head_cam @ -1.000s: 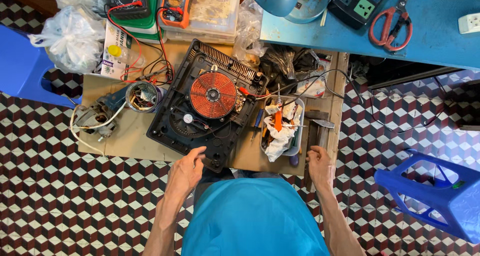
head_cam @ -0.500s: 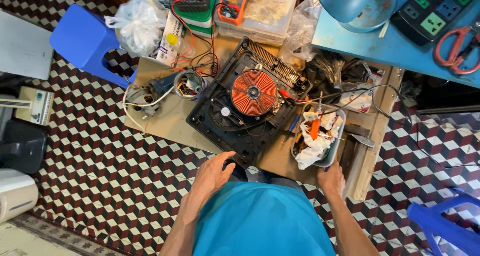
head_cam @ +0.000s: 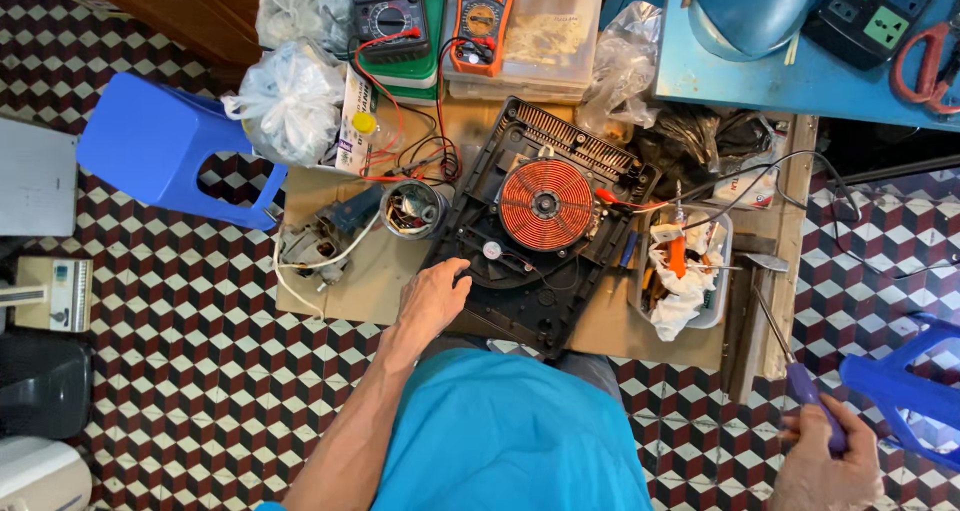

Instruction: The person repairs an induction cooktop at a workbench. They probe the cooktop's circuitry with multimeter test leads, flip the unit over to access its underside and control panel, plug its cord into a power strip to test it, and unscrew and lift out the internal fan and heat sink assembly.

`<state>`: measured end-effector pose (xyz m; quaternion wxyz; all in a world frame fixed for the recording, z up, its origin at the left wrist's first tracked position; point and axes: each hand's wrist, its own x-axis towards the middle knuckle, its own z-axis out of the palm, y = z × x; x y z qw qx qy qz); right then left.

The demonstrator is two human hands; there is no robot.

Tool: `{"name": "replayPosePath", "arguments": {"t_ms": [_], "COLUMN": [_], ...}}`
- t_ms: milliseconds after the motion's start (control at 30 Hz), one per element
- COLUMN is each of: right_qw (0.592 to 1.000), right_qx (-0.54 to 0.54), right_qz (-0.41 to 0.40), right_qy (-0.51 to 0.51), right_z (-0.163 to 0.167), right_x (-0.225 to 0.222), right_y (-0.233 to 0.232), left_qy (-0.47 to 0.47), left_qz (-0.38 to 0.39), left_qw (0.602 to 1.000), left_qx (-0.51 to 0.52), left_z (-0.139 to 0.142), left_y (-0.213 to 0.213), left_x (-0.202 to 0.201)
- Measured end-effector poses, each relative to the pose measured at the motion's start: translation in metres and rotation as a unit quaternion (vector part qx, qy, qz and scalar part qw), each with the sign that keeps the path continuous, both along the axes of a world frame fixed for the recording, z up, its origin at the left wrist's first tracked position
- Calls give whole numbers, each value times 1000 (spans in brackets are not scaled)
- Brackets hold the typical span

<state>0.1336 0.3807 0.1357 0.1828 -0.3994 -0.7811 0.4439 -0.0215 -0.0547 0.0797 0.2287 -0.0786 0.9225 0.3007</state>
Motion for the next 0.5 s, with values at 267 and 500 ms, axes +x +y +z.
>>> {"name": "replayPosePath", "arguments": {"t_ms": [267,500], "right_qw": [976,929], "right_qx": [76,126], "right_qz": [204,349], "right_qy": [29,16], "right_z": [41,42], "right_x": [-75,-167], "right_y": [-167,-257], "left_qy": [73,145], "left_qz": [-3,6], "left_qw": [994,980], "left_qx": [84,136], "left_z": [-67,-88], "left_y": [-36,-5], "left_x": [-40,-83]}}
